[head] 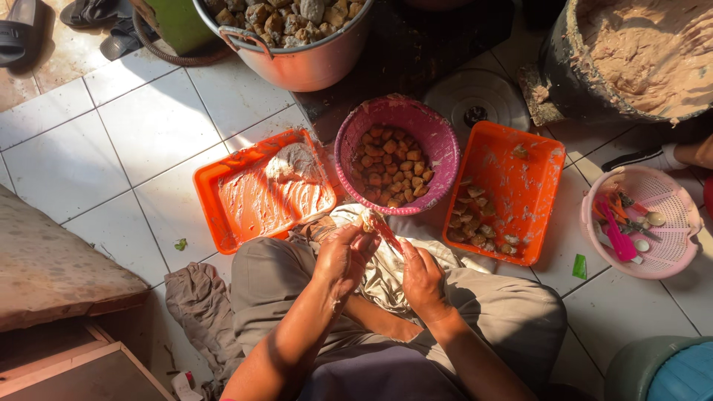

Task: The person sits on the floor and repeatedly picks up small brown food items from a pink basket. They scoop a white paste from an orange tray using a small orange spatula and spread it over each item before placing it into a second orange tray. Another person is visible in the background mixing a large batch of paste.

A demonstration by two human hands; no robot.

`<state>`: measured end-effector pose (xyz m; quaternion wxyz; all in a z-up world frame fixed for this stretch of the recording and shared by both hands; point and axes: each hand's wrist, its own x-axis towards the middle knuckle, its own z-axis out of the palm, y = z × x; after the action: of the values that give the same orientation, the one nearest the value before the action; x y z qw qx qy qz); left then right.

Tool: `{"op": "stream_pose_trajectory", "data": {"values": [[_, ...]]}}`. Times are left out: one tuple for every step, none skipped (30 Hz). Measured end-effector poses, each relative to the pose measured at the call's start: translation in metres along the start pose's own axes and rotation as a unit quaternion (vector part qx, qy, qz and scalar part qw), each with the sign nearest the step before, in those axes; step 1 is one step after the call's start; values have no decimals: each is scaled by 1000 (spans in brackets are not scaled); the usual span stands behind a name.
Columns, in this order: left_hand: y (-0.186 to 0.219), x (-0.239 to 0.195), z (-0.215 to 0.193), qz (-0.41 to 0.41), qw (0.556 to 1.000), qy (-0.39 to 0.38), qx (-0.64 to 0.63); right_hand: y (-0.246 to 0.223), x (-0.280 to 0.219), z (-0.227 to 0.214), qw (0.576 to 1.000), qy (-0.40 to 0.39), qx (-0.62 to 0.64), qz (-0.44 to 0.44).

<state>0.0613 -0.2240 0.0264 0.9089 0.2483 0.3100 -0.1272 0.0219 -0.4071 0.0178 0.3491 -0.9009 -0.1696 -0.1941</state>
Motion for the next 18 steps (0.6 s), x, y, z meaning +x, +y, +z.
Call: {"op": "stream_pose_trajectory", "data": {"values": [[2,2,-1,7,1000,-11,-3,1,-1,-2,1000,-1,-14,-10],[2,3,-3,14,1000,-23,-7,2,-3,-4,999,-4,-26,-18],[1,5,-6,11,1000,-9,0,3,-5,-8,999,-10,-38,-26],[0,7,-9,8,1000,4,8,3,-7,-13,998,-16,-50,-35],[0,9,-11,7,1000,18,14,3,-7,-19,997,-25,-55,-47],[0,11,-14,27,999,-33,7,3,-7,-26,996,-34,-59,-59],[1,12,-17,49,995,-84,-2,2,-6,-34,994,-45,-63,-73],[3,14,-19,71,988,-134,-11,2,-5,-42,996,-48,-52,-54],[6,14,-21,68,992,-107,20,1,-4,-51,997,-51,-39,-35],[10,15,-23,65,994,-79,50,0,-2,-57,998,-54,-27,-16],[11,15,-23,56,994,-52,81,-1,0,-64,997,-77,12,31],[12,12,-23,40,993,-65,94,0,4,-71,991,-99,51,78],[14,10,-21,23,991,-78,109,1,9,-77,981,-118,89,126],[14,7,-18,6,988,-92,124,1,14,-81,974,-146,84,149],[17,3,-14,-14,987,-99,125,1,20,-84,967,-173,81,170],[19,0,-9,-34,986,-106,126,1,26,-87,958,-199,78,191],[20,-4,-5,-53,984,-111,126,0,30,-90,969,-189,90,130],[21,-8,-2,-64,983,-112,134,0,34,-93,976,-180,102,67]]}}
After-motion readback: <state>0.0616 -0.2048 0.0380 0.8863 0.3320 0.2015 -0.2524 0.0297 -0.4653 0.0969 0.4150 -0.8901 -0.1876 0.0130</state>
